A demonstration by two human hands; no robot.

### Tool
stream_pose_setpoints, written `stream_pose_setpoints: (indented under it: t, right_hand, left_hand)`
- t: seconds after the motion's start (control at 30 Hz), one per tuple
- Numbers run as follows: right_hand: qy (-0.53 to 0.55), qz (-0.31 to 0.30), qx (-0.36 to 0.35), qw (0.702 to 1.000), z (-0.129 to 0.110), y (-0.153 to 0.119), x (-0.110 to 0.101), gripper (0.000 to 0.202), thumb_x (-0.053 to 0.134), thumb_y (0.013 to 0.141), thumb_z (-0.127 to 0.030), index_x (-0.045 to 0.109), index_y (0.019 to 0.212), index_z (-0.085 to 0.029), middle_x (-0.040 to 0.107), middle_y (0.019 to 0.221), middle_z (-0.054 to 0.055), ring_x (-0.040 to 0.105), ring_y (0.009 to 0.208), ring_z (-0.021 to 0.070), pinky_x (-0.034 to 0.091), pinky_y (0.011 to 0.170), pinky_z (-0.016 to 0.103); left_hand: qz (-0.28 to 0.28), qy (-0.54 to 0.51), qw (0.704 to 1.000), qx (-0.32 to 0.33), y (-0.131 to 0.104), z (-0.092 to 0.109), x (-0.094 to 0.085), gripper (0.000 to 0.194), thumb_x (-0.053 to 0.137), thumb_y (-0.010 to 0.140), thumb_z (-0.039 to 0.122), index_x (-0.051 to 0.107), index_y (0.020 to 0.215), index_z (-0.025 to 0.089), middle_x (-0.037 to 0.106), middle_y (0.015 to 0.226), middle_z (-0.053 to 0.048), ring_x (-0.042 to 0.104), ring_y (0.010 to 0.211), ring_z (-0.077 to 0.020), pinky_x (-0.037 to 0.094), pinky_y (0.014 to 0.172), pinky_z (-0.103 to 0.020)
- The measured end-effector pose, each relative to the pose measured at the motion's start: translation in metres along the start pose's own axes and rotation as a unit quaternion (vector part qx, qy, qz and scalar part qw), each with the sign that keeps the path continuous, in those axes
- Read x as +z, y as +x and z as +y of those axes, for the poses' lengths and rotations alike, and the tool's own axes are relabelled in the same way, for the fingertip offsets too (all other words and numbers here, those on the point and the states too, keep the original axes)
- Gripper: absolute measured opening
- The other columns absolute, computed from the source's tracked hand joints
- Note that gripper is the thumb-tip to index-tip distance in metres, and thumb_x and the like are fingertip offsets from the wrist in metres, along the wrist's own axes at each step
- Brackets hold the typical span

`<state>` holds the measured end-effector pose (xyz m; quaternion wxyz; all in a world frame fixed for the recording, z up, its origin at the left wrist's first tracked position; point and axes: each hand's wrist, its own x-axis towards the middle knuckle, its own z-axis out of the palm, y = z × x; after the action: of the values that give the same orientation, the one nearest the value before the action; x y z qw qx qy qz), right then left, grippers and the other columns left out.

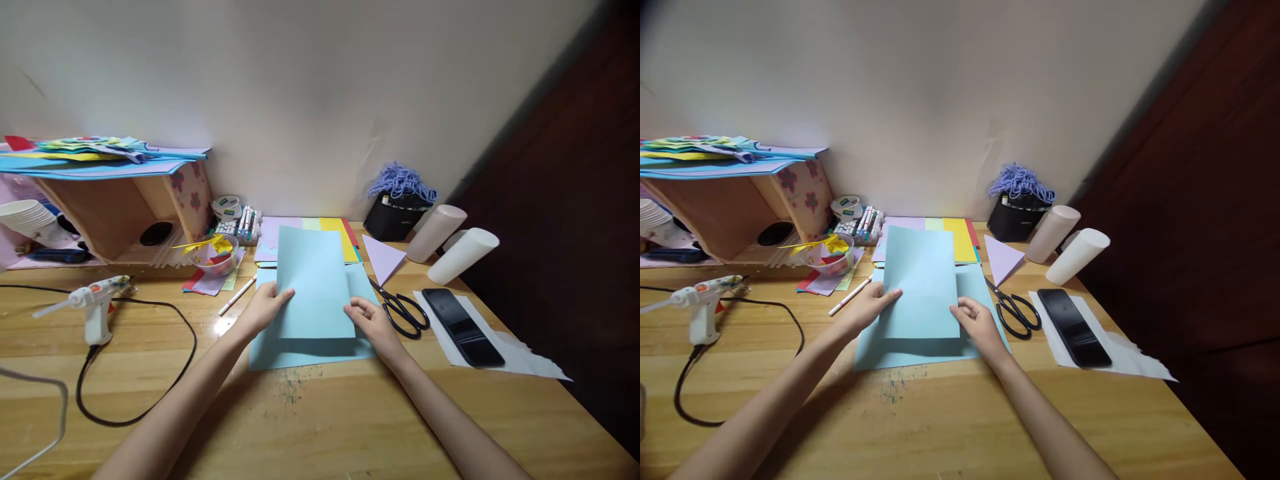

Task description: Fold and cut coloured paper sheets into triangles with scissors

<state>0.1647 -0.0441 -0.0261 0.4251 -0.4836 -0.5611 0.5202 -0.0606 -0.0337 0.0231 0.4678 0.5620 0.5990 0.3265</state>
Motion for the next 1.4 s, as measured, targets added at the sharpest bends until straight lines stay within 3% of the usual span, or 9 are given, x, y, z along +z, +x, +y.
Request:
stream_pose_setpoints:
  t: [0.1, 0.23, 0.37, 0.47, 0.77, 1.0, 1.17, 1.3, 1.4]
  right_hand:
    - [0.008, -0.044, 0.031, 0.999, 0.004, 0.003, -0.005, 0.029, 0.06, 0.07, -0.043, 0.047, 0.07, -0.018, 0.037, 0.047, -0.008, 0.039, 0.046, 0.0079, 0.033, 0.048, 0.021]
    - [-0.011, -0.071, 0.064, 0.995, 0.007, 0.0, -0.003, 0.031, 0.06, 0.071, -0.042, 0.043, 0.062, -0.018, 0.05, 0.047, -0.004, 0.048, 0.047, 0.0098, 0.036, 0.051, 0.022]
    - [-0.006, -0.08, 0.089, 0.993, 0.006, -0.003, 0.005, 0.03, 0.061, 0.071, -0.042, 0.046, 0.065, -0.017, 0.056, 0.048, -0.002, 0.053, 0.047, 0.0117, 0.04, 0.051, 0.023]
    - [0.017, -0.1, 0.109, 0.989, 0.005, -0.002, 0.009, 0.031, 0.06, 0.07, -0.045, 0.053, 0.075, -0.015, 0.058, 0.056, 0.0, 0.057, 0.051, 0.0134, 0.045, 0.053, 0.026]
    - [0.048, -0.097, 0.104, 0.989, 0.006, 0.001, 0.004, 0.034, 0.064, 0.067, -0.041, 0.054, 0.085, -0.014, 0.06, 0.06, 0.0, 0.059, 0.053, 0.013, 0.048, 0.053, 0.024]
    - [0.051, -0.087, 0.139, 0.985, 0.011, 0.0, 0.009, 0.039, 0.056, 0.068, -0.053, 0.045, 0.065, -0.016, 0.057, 0.043, -0.001, 0.054, 0.037, 0.0131, 0.039, 0.036, 0.022]
    - [0.088, -0.066, 0.093, 0.99, 0.011, 0.003, 0.002, 0.036, 0.069, 0.061, -0.041, 0.054, 0.079, -0.014, 0.065, 0.066, 0.002, 0.06, 0.054, 0.0127, 0.047, 0.049, 0.022]
    - [0.069, -0.06, 0.117, 0.989, 0.012, 0.005, -0.003, 0.039, 0.056, 0.069, -0.052, 0.052, 0.062, -0.014, 0.058, 0.046, 0.001, 0.051, 0.035, 0.0122, 0.039, 0.035, 0.023]
    - [0.048, -0.035, 0.104, 0.993, 0.011, 0.007, -0.005, 0.036, 0.061, 0.066, -0.049, 0.054, 0.062, -0.014, 0.06, 0.052, 0.002, 0.056, 0.044, 0.0141, 0.043, 0.043, 0.025]
  left_hand:
    - [-0.01, 0.006, 1.0, 0.005, 0.001, 0.001, -0.005, 0.034, 0.055, 0.065, 0.047, 0.05, 0.057, 0.015, 0.048, 0.051, 0.003, 0.045, 0.05, -0.0124, 0.03, 0.044, -0.022]
    - [-0.044, -0.048, 0.998, -0.002, 0.006, -0.005, -0.004, 0.032, 0.054, 0.067, 0.045, 0.056, 0.066, 0.013, 0.056, 0.061, -0.001, 0.05, 0.056, -0.0146, 0.035, 0.048, -0.023]
    - [0.016, -0.073, 0.997, 0.017, 0.015, -0.021, 0.003, 0.036, 0.049, 0.07, 0.046, 0.059, 0.077, 0.012, 0.06, 0.075, -0.003, 0.053, 0.065, -0.0168, 0.039, 0.054, -0.024]
    - [0.057, -0.05, 0.996, 0.04, 0.021, -0.032, 0.008, 0.035, 0.047, 0.072, 0.045, 0.057, 0.07, 0.012, 0.057, 0.069, -0.002, 0.051, 0.063, -0.0156, 0.037, 0.054, -0.024]
    - [0.039, 0.04, 0.995, 0.084, 0.025, -0.047, 0.016, 0.034, 0.043, 0.076, 0.044, 0.052, 0.063, 0.014, 0.049, 0.058, 0.001, 0.046, 0.057, -0.0145, 0.032, 0.051, -0.023]
    - [0.069, 0.12, 0.976, 0.168, 0.016, -0.047, 0.026, 0.026, 0.034, 0.083, 0.038, 0.047, 0.072, 0.019, 0.053, 0.068, -0.002, 0.05, 0.067, -0.0176, 0.035, 0.063, -0.026]
    - [0.034, 0.06, 0.986, 0.151, 0.016, -0.047, 0.029, 0.027, 0.039, 0.08, 0.042, 0.046, 0.067, 0.018, 0.05, 0.064, 0.0, 0.046, 0.062, -0.0155, 0.034, 0.057, -0.023]
    - [0.013, 0.032, 0.992, 0.12, 0.015, -0.045, 0.03, 0.029, 0.042, 0.077, 0.044, 0.044, 0.063, 0.018, 0.047, 0.059, 0.002, 0.042, 0.058, -0.0138, 0.033, 0.052, -0.022]
    - [-0.001, 0.026, 0.995, 0.101, 0.014, -0.043, 0.03, 0.031, 0.044, 0.076, 0.045, 0.044, 0.061, 0.018, 0.044, 0.056, 0.002, 0.04, 0.054, -0.0126, 0.032, 0.05, -0.022]
